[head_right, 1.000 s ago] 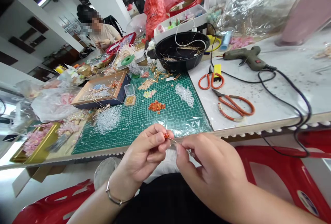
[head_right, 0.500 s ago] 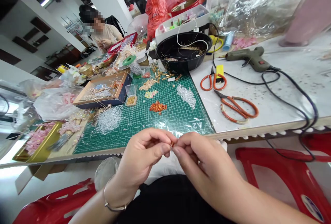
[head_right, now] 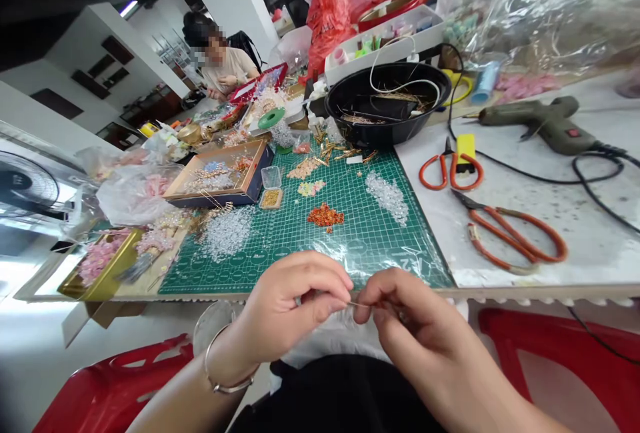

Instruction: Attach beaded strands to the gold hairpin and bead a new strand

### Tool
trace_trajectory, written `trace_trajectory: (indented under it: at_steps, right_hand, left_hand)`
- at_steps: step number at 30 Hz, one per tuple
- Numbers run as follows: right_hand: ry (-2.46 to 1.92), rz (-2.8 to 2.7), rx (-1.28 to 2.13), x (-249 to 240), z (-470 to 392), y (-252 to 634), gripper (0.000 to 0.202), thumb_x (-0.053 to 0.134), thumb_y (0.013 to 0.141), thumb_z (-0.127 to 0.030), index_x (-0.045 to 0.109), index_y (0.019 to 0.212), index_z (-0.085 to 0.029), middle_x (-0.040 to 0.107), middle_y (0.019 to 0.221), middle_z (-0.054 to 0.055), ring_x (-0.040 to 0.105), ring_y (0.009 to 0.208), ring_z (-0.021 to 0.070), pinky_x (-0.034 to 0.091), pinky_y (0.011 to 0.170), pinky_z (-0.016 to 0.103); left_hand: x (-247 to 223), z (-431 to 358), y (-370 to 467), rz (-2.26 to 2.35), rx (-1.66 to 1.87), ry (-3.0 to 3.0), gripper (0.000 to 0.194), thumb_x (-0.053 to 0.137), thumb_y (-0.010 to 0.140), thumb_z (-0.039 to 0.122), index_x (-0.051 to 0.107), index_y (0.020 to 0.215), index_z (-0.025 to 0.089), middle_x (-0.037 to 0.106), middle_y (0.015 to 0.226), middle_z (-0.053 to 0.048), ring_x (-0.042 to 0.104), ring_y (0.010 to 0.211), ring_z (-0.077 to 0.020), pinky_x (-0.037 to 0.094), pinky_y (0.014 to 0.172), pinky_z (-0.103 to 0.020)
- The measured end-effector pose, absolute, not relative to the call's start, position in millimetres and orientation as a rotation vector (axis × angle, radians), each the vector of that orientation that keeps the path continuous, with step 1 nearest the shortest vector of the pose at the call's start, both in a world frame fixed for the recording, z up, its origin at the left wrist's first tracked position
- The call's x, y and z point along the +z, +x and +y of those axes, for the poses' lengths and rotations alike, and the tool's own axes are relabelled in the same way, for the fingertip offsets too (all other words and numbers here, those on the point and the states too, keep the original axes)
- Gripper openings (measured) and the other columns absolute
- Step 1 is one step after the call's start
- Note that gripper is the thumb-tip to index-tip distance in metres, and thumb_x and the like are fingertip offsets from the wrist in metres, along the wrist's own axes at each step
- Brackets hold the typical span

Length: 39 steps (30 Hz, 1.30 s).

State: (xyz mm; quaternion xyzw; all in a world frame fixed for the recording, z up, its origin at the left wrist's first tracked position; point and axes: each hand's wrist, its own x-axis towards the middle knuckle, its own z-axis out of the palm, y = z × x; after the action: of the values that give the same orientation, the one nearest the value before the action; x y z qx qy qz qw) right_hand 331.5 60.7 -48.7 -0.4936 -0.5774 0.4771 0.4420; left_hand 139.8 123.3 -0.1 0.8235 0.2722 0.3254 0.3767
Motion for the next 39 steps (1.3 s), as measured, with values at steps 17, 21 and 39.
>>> trace_trajectory:
  at_steps: [17,21,39]
  right_hand:
    - [-1.299,-1.636,0.867,-45,64,330,0.016,0.056,0.094,-0.034,0.063,0.083,-0.024,0.065,0.071,-0.001,0.064,0.061,0.0126,0.053,0.052,0.016]
    - [-1.258,-1.647,0.787,-42,61,330,0.013,0.057,0.094,-0.032,0.065,0.085,-0.025,0.066,0.073,-0.002,0.064,0.062,0.0107,0.053,0.055,0.014]
    - [-1.335,-1.585,0.848,-36,48,334,0.026,0.056,0.092,-0.038,0.063,0.074,-0.021,0.058,0.056,-0.001,0.053,0.045,0.0112,0.046,0.038,0.017]
  left_hand:
    - [-15,227,82,1.715,0.294,2.463,0.029,0.042,0.101,0.027,0.07,0.11,0.021,0.071,0.116,-0.008,0.064,0.107,-0.0223,0.05,0.093,-0.037]
    - [-27,282,51,1.932,-0.004,2.424,0.021,0.054,0.097,0.027,0.071,0.096,0.015,0.07,0.104,-0.01,0.065,0.099,-0.024,0.052,0.09,-0.043]
    - [-7,256,72,1.813,0.353,2.072,0.019,0.055,0.094,0.029,0.066,0.092,0.014,0.066,0.09,-0.008,0.061,0.08,-0.0167,0.051,0.072,-0.029]
